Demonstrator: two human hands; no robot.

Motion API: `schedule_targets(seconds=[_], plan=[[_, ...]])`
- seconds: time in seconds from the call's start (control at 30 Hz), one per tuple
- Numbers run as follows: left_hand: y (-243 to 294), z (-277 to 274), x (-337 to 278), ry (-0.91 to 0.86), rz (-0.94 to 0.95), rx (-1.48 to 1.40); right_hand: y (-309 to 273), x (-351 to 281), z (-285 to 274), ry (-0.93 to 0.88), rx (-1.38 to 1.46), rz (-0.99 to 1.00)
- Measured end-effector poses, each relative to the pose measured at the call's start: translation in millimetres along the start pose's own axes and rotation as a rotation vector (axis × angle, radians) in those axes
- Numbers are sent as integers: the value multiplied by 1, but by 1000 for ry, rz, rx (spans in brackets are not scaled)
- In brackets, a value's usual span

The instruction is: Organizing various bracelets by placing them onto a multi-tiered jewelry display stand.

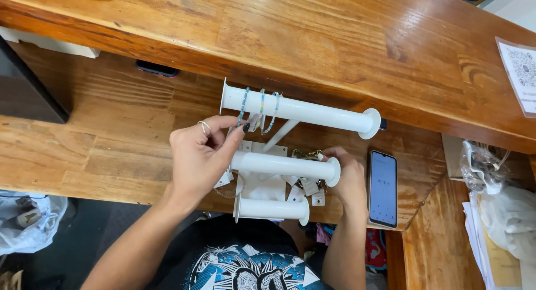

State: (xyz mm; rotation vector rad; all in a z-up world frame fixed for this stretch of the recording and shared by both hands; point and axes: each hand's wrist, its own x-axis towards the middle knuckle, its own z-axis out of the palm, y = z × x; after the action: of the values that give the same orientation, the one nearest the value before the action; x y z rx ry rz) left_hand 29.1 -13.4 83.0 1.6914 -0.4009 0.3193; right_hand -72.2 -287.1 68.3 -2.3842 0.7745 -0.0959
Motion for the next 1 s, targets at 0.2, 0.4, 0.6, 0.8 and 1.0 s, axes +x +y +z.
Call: schedule_targets(seconds=[0.2, 0.4, 0.6, 0.8, 1.0], plan=[[14, -17, 12, 79, 128, 15, -9, -14, -8, 114, 64, -74], [-8, -20, 29, 98, -72, -326, -12, -29, -12, 246, 156, -182], [-71, -4, 7, -7, -277, -536, -3, -36, -11, 340, 167, -292], [-88, -8, -13, -255, -479, 274, 7, -38, -11, 369, 173, -360], [-49, -16, -25, 139, 251, 415, 7, -41, -8, 383, 191, -401]])
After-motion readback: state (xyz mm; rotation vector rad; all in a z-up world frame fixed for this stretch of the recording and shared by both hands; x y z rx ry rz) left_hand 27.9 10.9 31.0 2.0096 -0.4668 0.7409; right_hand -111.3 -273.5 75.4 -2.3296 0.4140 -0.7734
